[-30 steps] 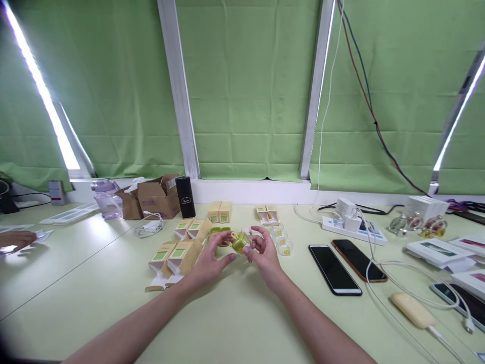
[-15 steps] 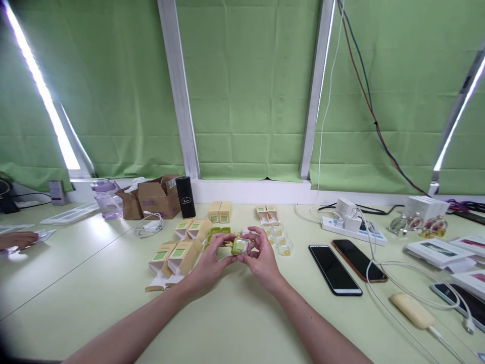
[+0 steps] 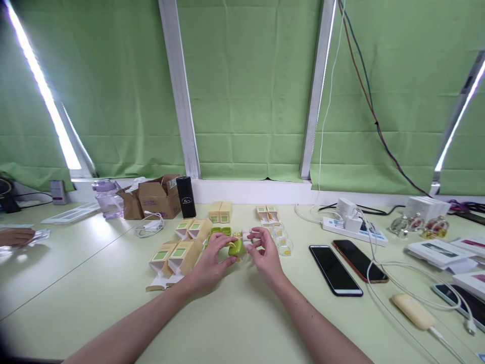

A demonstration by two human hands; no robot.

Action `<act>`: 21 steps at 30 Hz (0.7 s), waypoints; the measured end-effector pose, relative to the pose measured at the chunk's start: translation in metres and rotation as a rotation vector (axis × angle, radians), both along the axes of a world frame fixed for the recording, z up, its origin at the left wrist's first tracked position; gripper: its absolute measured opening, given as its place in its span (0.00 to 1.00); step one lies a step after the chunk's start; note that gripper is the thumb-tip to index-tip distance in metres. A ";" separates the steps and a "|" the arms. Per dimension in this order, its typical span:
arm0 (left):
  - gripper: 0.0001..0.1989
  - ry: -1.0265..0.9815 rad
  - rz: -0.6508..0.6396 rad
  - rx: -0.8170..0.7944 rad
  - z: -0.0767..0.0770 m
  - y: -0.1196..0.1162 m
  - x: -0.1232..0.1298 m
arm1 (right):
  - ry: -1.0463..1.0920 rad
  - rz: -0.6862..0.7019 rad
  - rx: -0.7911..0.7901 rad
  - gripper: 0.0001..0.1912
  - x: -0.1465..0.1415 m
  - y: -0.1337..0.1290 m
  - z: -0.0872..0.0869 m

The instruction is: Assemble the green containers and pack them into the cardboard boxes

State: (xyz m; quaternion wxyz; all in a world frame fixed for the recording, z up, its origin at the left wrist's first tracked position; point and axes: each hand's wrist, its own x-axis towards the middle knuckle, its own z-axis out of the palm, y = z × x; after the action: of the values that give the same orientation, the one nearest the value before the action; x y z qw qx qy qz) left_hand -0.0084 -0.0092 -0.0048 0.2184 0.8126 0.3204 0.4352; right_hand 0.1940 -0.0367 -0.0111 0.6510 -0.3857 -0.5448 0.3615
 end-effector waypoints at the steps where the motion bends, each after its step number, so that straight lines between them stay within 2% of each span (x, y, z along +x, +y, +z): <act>1: 0.20 0.038 -0.004 0.019 0.000 0.000 -0.001 | -0.004 -0.055 0.004 0.23 0.002 0.001 0.000; 4: 0.18 0.149 -0.013 0.052 0.002 -0.002 -0.002 | -0.016 -0.187 0.008 0.19 0.007 0.005 0.001; 9: 0.15 0.280 -0.026 0.096 0.007 -0.008 -0.001 | -0.039 -0.270 0.028 0.14 0.011 0.008 -0.001; 15: 0.14 0.296 -0.019 0.127 0.008 -0.011 0.001 | -0.068 -0.363 0.048 0.12 0.016 0.010 0.000; 21: 0.13 0.314 -0.006 0.142 0.009 -0.011 0.000 | -0.233 -0.475 0.052 0.12 0.039 0.019 0.003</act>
State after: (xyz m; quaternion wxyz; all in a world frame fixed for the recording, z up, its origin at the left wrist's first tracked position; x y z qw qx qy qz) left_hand -0.0087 -0.0207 0.0041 0.1090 0.8848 0.3166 0.3240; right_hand 0.2332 -0.0177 -0.0083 0.6602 -0.5250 -0.5193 0.1373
